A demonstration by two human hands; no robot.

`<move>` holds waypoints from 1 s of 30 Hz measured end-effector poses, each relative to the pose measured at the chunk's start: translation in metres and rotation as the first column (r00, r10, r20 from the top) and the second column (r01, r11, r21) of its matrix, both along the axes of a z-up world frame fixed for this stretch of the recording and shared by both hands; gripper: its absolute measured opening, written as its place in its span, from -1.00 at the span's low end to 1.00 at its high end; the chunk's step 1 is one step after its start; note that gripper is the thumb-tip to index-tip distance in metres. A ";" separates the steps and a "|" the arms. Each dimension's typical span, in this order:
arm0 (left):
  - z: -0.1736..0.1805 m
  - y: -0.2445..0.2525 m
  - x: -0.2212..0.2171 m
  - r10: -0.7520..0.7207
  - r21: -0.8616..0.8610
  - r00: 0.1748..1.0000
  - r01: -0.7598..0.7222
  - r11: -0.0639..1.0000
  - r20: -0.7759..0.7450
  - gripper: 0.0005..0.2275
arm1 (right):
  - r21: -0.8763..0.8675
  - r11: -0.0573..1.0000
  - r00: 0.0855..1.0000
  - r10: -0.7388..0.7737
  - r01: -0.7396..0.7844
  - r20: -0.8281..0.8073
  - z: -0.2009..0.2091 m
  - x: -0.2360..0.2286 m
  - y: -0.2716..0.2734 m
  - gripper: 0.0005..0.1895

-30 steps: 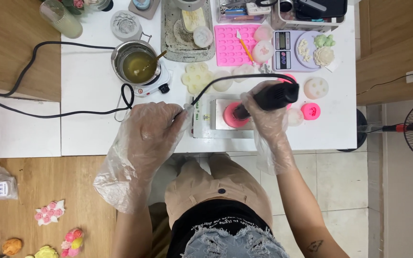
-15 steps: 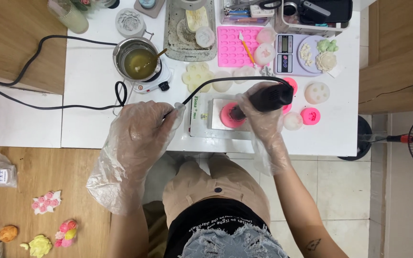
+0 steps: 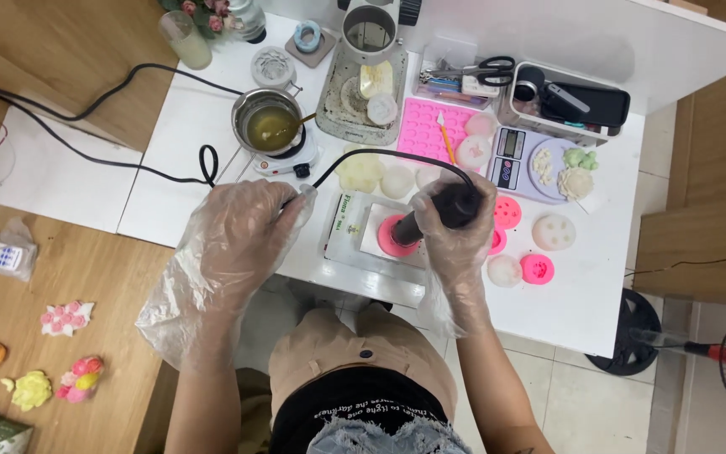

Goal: Creating decorative candles by melting wax and adding fine details to silicone molds.

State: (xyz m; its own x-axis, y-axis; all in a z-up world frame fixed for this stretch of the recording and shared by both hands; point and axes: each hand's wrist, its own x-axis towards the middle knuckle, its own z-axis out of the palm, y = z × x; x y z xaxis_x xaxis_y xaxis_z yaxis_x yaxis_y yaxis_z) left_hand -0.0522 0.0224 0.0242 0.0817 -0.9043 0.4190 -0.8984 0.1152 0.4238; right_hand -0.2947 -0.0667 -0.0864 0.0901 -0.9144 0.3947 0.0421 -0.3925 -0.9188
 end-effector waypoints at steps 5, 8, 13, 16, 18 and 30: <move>-0.001 0.004 -0.012 0.063 -0.016 0.997 -0.062 0.998 0.052 -0.87 | 0.010 1.000 0.999 -0.025 0.024 0.039 0.008 -0.010 -0.016 -0.74; -0.007 0.008 -0.019 0.103 -0.069 0.993 -0.098 0.993 0.064 -0.88 | -0.020 1.000 0.998 0.024 -0.023 0.061 0.003 -0.017 -0.026 -0.79; -0.013 0.011 -0.023 0.122 -0.054 0.992 -0.120 0.991 0.038 -0.88 | -0.034 0.998 0.981 0.066 -0.060 0.185 -0.005 -0.013 -0.036 -0.72; -0.010 0.013 -0.028 0.149 -0.089 0.988 -0.144 0.986 0.047 -0.86 | -0.097 0.991 0.957 0.118 -0.095 0.264 -0.004 -0.007 -0.041 -0.59; -0.003 0.015 -0.031 0.163 -0.097 0.981 -0.153 0.983 0.109 -0.86 | -0.075 0.986 0.901 0.165 -0.147 0.401 -0.006 -0.002 -0.045 -0.52; -0.048 0.013 -0.019 0.172 -0.245 0.985 -0.160 0.956 0.031 -0.87 | -0.090 0.995 0.966 -0.011 0.035 0.258 -0.012 0.001 -0.045 -0.49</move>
State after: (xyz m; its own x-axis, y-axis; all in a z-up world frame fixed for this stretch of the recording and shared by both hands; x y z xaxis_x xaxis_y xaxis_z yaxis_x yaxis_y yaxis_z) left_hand -0.0711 0.0355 -0.0239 0.1947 -0.7519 0.6299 -0.9333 0.0557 0.3549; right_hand -0.2940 -0.1121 -0.0983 -0.0460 -0.8734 0.4849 0.2616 -0.4790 -0.8379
